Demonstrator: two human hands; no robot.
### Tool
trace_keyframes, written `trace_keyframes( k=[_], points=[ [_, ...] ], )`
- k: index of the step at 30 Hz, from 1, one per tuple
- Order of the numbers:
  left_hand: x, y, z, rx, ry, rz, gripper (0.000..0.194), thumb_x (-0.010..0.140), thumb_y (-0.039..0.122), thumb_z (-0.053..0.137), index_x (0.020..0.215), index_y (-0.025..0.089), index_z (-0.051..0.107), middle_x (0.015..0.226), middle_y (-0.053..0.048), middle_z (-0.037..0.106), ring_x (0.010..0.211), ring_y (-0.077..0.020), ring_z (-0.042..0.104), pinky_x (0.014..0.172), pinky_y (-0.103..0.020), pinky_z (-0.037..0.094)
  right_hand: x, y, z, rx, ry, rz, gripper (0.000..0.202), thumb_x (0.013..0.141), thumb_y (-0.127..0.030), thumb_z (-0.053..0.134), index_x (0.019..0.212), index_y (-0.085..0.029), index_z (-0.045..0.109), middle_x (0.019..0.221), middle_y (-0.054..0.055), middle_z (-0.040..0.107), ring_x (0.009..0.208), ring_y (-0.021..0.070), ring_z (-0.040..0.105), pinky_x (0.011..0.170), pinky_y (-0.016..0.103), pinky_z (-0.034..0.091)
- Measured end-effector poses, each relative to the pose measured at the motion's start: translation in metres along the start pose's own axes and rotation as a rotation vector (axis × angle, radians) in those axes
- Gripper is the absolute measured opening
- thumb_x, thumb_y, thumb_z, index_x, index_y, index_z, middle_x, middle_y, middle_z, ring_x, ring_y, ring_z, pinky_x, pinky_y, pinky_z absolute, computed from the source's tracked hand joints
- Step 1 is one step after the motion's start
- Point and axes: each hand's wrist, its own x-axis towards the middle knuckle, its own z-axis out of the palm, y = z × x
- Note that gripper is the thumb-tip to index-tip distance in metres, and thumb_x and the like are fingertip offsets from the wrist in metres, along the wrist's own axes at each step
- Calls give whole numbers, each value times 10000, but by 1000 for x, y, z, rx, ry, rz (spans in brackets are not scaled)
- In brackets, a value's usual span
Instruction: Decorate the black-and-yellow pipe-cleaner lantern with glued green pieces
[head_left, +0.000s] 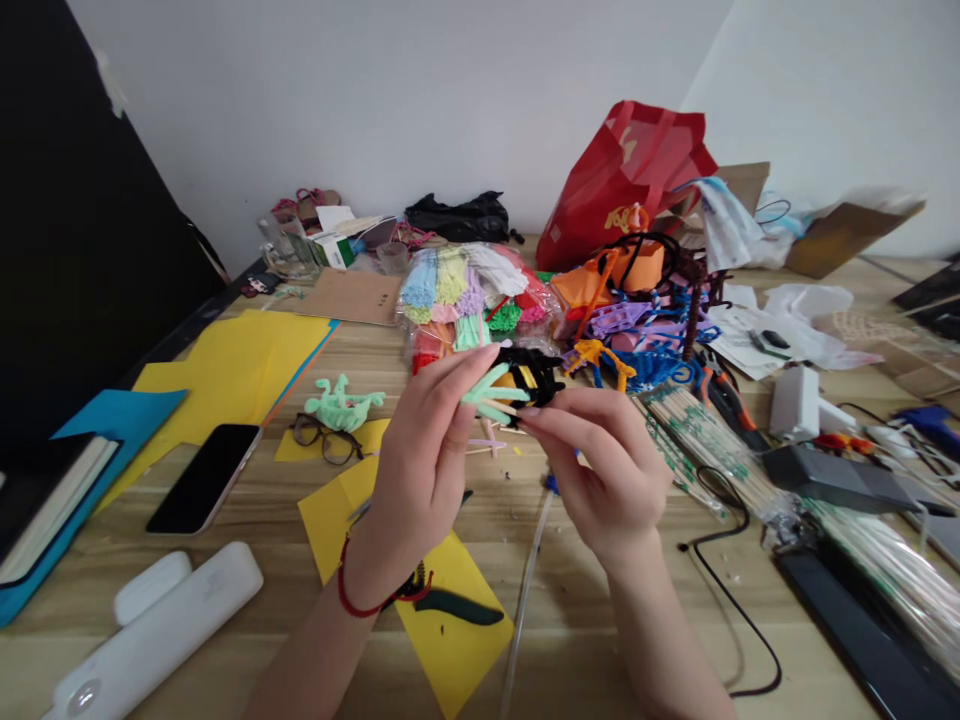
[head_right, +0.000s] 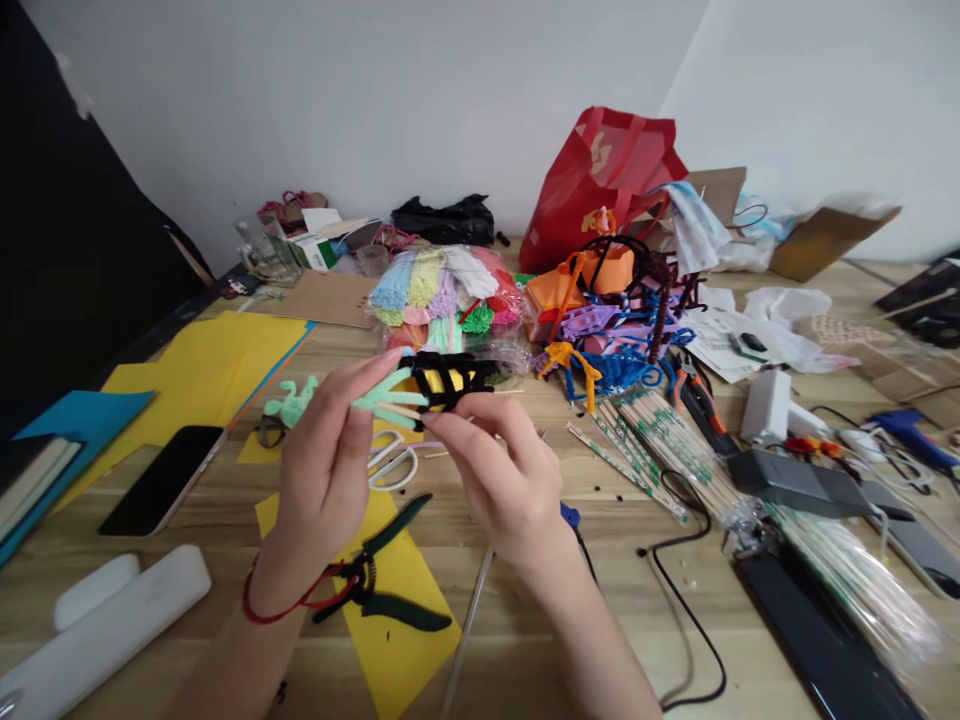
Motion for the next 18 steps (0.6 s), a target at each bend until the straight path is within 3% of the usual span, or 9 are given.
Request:
trace_keyframes(
  k=[18],
  points=[
    [1,3,-1,83,-3,-52,381,1063,228,358,1407,235,523,1375,-88,623,1273,-180,577,1106,-358,464,-8,10,3,-15,-86,-50,390,890,-62,672,1237,-240,676,967,63,699,819,171,694,716,304,601]
  ],
)
